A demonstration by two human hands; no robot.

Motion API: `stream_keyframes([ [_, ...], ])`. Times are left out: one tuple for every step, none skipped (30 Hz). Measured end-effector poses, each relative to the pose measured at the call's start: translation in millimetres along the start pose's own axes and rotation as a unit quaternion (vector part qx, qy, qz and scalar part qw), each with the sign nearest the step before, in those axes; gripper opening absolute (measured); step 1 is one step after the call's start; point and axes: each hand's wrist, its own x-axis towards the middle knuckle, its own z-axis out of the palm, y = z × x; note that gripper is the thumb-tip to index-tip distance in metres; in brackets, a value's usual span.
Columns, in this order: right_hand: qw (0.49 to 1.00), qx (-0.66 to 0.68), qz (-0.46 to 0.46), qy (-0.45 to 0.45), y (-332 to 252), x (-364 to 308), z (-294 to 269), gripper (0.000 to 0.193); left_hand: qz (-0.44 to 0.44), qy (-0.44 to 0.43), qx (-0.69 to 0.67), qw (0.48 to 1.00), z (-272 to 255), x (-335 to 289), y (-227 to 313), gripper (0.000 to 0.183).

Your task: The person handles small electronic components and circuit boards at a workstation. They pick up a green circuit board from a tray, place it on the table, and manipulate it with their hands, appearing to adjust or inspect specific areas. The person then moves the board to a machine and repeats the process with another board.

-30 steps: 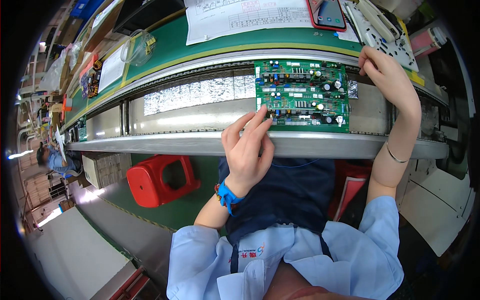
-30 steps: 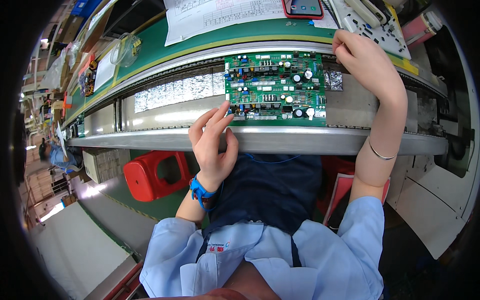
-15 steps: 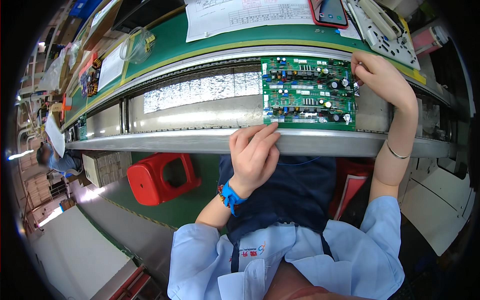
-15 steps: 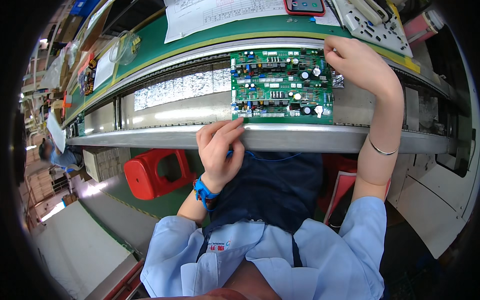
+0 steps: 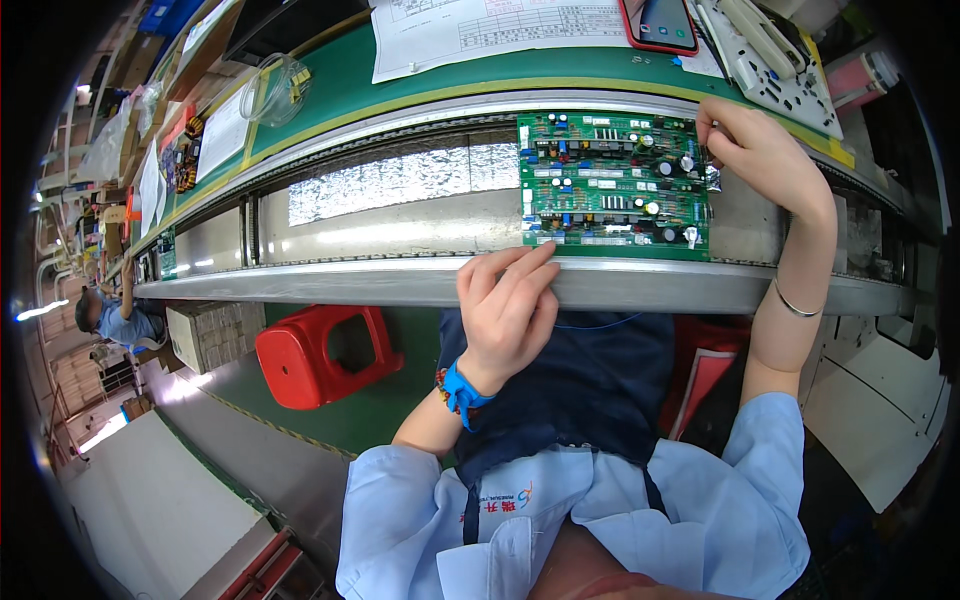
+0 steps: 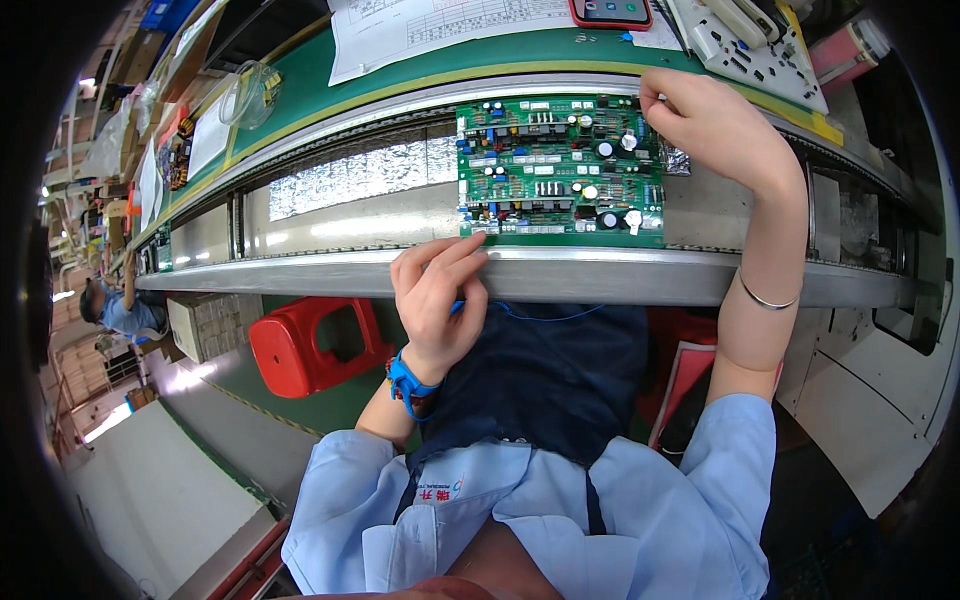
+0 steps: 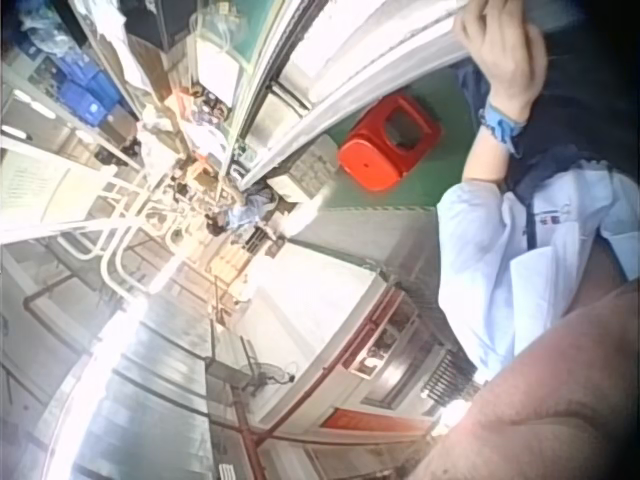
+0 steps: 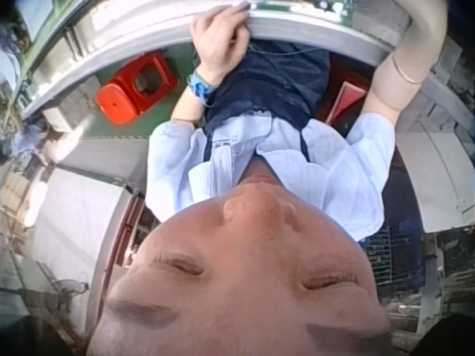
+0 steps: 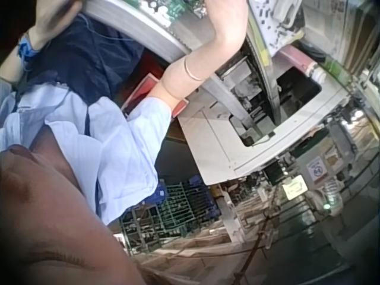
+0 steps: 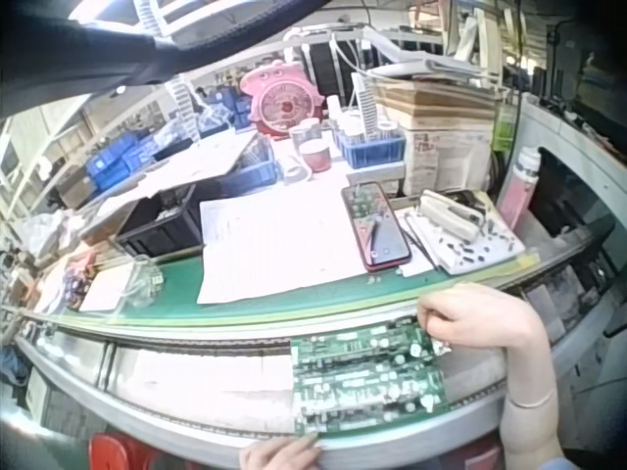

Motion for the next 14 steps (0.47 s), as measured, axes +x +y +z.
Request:
stream_keyframes([
  [1.000,0.008,-0.012,0.000,-0.7,0.1,0.4,0.015,0.001,0.001,0.001,1.000,-0.2,-0.1,-0.1,0.028],
  [1.000,0.004,-0.022,-0.005,-1.1,0.3,0.4,0.015,0.000,0.002,0.003,1.000,-0.4,-0.2,0.0,0.028],
  [0.999,0.000,-0.032,-0.011,-1.5,0.6,0.2,0.014,-0.001,0.002,0.005,1.000,-0.7,-0.3,0.1,0.028],
  [0.999,-0.003,-0.041,-0.016,-2.0,0.8,0.0,0.014,-0.001,0.002,0.006,1.000,-1.2,-0.1,0.4,0.028],
  [0.999,0.004,-0.046,-0.017,-2.7,0.4,0.3,0.014,-0.001,0.001,0.006,1.000,-1.4,0.0,0.9,0.028],
  [0.999,0.011,-0.050,-0.019,-3.5,-0.4,0.8,0.014,-0.002,0.000,0.005,1.000,-1.4,0.2,1.5,0.028],
  [0.998,0.018,-0.055,-0.021,-4.0,-0.8,1.2,0.013,-0.002,0.000,0.005,1.000,-1.5,0.0,2.6,0.028],
  [0.998,0.022,-0.058,-0.024,-3.7,-0.9,1.1,0.013,-0.002,0.000,0.007,1.000,-1.4,0.0,3.6,0.027],
  [0.997,0.026,-0.061,-0.027,-3.2,-1.0,0.9,0.012,-0.002,0.000,0.008,1.000,-1.1,0.2,4.6,0.027],
  [0.997,0.030,-0.064,-0.031,-3.6,-0.4,1.8,0.012,-0.002,0.001,0.008,1.000,-1.1,-0.4,4.1,0.027],
  [0.997,0.022,-0.058,-0.039,-4.6,0.3,1.9,0.010,-0.002,0.002,0.008,1.000,-1.3,-0.9,3.4,0.027],
  [0.997,0.014,-0.053,-0.046,-5.9,1.0,1.3,0.009,-0.002,0.002,0.009,1.000,-1.6,-1.3,2.7,0.027],
  [0.997,0.005,-0.047,-0.054,-6.7,0.9,1.0,0.007,-0.002,0.003,0.008,1.000,-1.8,-1.8,2.5,0.027],
  [0.997,0.028,-0.047,-0.046,-6.3,0.6,2.2,0.011,-0.003,0.003,0.011,1.000,-2.5,-2.3,1.8,0.028],
])
